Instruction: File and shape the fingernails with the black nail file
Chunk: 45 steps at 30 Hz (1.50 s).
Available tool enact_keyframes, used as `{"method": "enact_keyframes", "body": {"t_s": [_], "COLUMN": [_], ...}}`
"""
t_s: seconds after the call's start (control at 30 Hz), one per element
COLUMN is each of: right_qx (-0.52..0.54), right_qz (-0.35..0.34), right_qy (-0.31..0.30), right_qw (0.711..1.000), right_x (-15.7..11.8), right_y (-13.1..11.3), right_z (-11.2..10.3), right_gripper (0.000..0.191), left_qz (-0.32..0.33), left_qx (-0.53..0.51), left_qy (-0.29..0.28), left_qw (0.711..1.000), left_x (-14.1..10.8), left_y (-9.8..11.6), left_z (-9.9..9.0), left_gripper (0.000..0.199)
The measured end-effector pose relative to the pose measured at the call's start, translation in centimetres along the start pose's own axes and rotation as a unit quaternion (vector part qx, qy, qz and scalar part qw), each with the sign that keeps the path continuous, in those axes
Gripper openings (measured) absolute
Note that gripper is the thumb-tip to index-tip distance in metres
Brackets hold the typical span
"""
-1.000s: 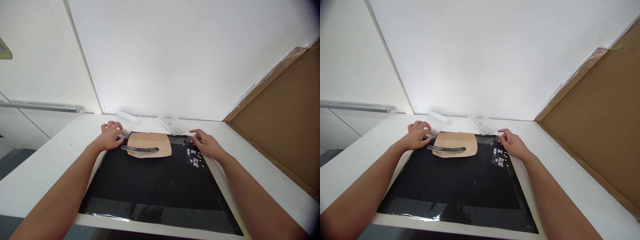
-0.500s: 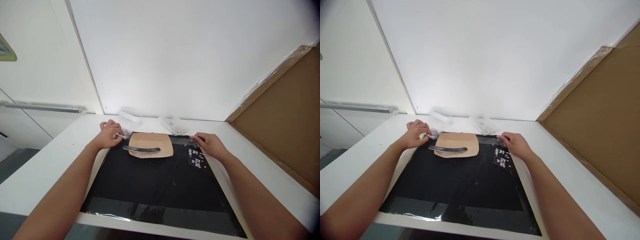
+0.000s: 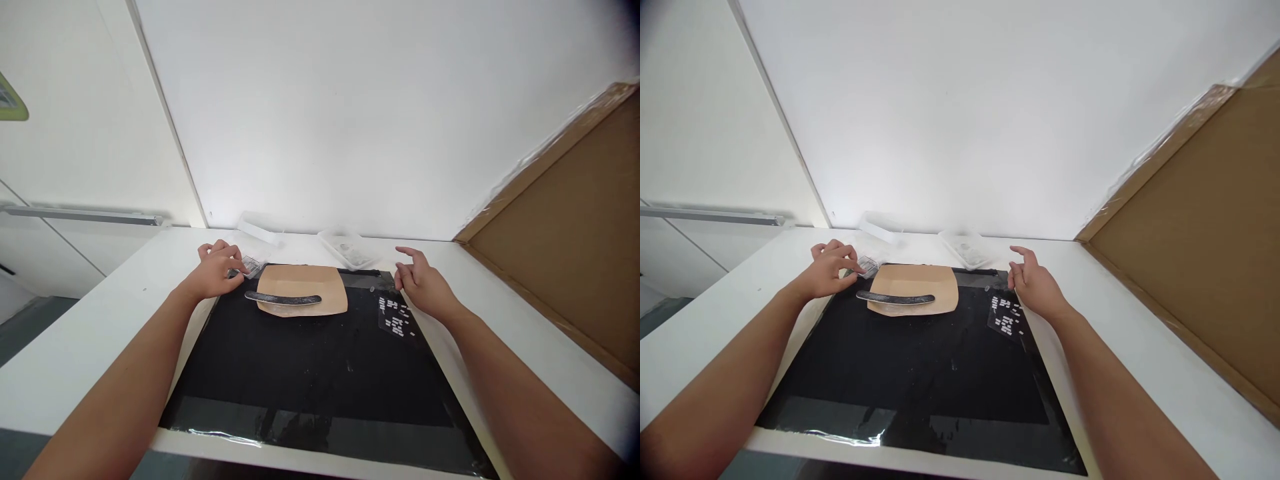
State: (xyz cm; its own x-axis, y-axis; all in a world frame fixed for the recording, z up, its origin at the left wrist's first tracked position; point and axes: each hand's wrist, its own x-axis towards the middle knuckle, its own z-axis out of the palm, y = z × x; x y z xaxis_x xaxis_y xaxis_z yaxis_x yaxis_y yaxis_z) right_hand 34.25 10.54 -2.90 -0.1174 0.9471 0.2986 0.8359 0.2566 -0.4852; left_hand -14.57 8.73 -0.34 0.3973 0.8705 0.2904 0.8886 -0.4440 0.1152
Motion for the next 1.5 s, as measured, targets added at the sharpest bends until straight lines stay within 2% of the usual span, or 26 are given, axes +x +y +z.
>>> {"method": "enact_keyframes", "body": {"t_s": [0.2,0.5,0.63,1.0,1.5], "right_qx": [0.011,0.015,0.014,0.008,0.005], "right_qz": [-0.003,-0.016,-0.007,-0.005,-0.005], "right_qy": [-0.019,-0.023,-0.031,-0.033,-0.032], "right_qw": [1.000,0.999,0.999,0.999,0.999], "right_x": [0.0,0.0,-0.1,-0.1,-0.1], "right_y": [0.2,0.2,0.2,0.0,-0.2], "right_z": [0.2,0.2,0.2,0.0,0.0], "right_gripper": [0.053,0.055,0.054,0.055,0.053], "left_qz": [0.002,0.008,0.014,-0.007,-0.013], "left_qx": [0.000,-0.005,-0.017,-0.033,-0.023], "left_qy": [-0.010,0.027,0.017,-0.009,-0.006], "left_qw": [1.000,1.000,1.000,0.999,1.000], "left_x": [0.0,-0.2,-0.2,-0.1,-0.2], "left_y": [0.0,0.5,0.6,0.2,-0.6], "left_z": [0.1,-0.9,-1.1,-0.3,0.7], "left_gripper": [0.026,0.024,0.027,0.020,0.029]}}
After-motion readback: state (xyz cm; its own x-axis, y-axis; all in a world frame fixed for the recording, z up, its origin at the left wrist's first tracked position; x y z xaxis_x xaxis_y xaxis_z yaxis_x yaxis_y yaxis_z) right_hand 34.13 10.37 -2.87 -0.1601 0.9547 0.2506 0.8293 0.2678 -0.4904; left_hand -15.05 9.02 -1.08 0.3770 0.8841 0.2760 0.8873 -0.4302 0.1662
